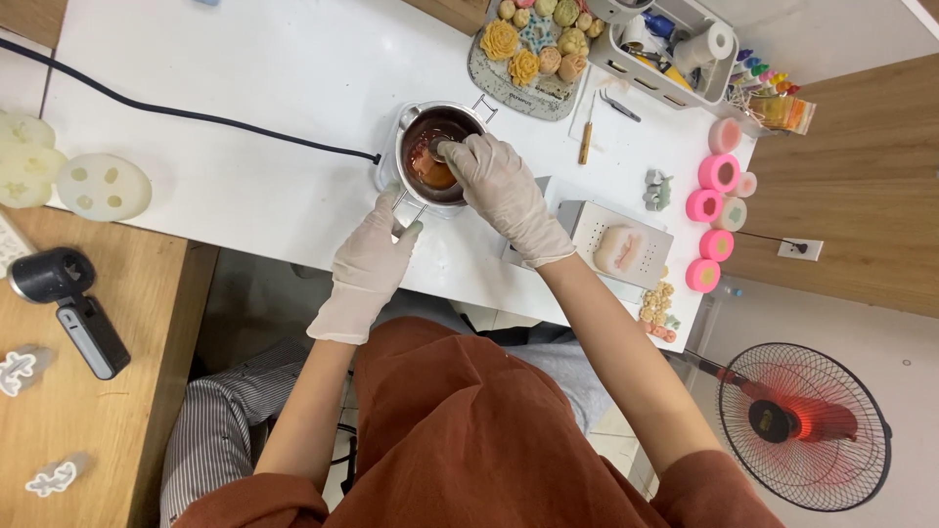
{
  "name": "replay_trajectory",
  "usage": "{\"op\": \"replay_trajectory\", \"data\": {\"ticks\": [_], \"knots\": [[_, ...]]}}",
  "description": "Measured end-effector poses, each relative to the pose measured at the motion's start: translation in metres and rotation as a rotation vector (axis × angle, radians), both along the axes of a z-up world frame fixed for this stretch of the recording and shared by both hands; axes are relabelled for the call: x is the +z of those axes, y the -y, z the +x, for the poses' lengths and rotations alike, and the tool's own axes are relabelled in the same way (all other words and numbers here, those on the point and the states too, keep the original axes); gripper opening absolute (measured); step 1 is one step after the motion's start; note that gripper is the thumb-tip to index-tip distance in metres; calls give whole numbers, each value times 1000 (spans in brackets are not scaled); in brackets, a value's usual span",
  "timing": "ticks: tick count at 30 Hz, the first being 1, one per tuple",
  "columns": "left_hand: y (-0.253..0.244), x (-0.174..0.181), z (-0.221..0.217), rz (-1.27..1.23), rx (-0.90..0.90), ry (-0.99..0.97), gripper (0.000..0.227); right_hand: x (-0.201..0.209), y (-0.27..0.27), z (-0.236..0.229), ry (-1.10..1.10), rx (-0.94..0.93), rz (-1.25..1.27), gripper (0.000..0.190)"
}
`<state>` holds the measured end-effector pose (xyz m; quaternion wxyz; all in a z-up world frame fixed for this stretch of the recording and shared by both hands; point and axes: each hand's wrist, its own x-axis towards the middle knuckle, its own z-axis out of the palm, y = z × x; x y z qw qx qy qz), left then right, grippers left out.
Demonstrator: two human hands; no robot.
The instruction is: The recorder uses carving tools to detail a small wax floral or decorative shape.
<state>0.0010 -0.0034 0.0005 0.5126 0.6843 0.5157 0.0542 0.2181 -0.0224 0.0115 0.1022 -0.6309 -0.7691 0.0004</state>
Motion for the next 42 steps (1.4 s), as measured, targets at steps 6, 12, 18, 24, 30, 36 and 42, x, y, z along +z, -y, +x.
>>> {"op": "replay_trajectory", "data": {"ticks": [6, 12, 18, 24, 30, 36, 42], "knots": [[9, -11, 0, 94, 14, 31, 65, 5, 10, -8, -25, -54, -28, 25], [7, -17, 0, 60, -25, -7, 62, 4, 3, -11, -157, -193, -8, 18], [8, -24, 1, 24, -4, -11, 59, -23, -5, -6, -207, -140, 1, 13], [1, 21, 5, -288, 82, 21, 56, -22, -12, -8, -381, -227, 6, 20], [6, -21, 7, -198, 65, 79, 55, -8, -14, -3, -421, -309, 11, 17], [7, -23, 10, -181, 44, 46, 49, -9, -11, -10, -367, -313, 51, 14], [5, -23, 11, -237, 60, 61, 50, -27, -15, -10, -298, -395, -22, 17]]}}
